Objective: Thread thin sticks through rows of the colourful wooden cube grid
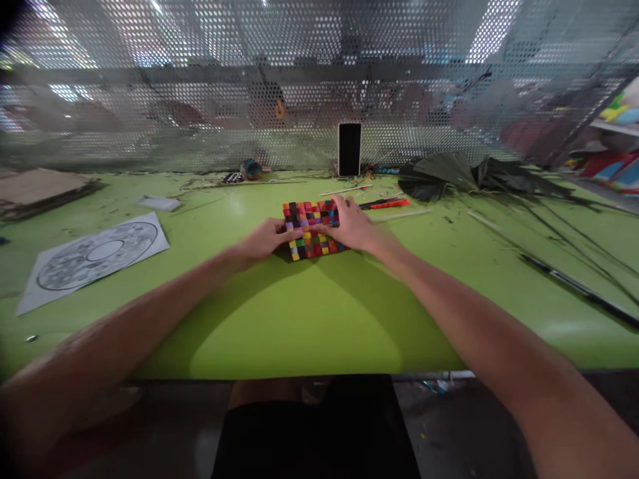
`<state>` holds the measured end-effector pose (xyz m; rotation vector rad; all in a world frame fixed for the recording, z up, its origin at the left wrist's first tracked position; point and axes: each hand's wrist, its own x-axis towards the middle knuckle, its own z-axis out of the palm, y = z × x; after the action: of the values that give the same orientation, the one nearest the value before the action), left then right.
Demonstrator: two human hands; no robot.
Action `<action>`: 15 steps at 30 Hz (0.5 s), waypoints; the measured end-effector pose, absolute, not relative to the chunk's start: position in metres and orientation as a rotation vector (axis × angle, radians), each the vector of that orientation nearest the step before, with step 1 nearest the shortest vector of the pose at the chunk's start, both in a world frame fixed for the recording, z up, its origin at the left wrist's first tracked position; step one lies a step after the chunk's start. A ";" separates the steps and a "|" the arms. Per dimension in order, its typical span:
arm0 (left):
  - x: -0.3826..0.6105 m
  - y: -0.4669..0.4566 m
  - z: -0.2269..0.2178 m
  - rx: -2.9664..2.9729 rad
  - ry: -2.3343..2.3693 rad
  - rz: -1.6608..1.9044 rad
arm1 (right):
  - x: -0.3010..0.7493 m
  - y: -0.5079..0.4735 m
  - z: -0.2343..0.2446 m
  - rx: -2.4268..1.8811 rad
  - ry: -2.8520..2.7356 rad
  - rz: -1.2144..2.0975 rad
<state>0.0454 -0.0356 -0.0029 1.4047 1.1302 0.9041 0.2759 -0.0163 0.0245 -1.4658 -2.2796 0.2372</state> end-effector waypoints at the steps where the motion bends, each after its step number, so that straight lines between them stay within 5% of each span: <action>1: 0.045 -0.034 -0.004 1.366 1.101 0.901 | 0.277 -0.015 0.024 -1.481 -2.254 0.234; 15: 0.040 -0.026 -0.010 1.427 1.143 0.991 | 0.285 -0.004 0.019 -1.289 -2.158 0.103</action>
<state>0.0403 -0.0258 -0.0096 1.4267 1.1427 0.9912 0.2850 -0.0044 0.0191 -1.2895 -2.1585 0.1027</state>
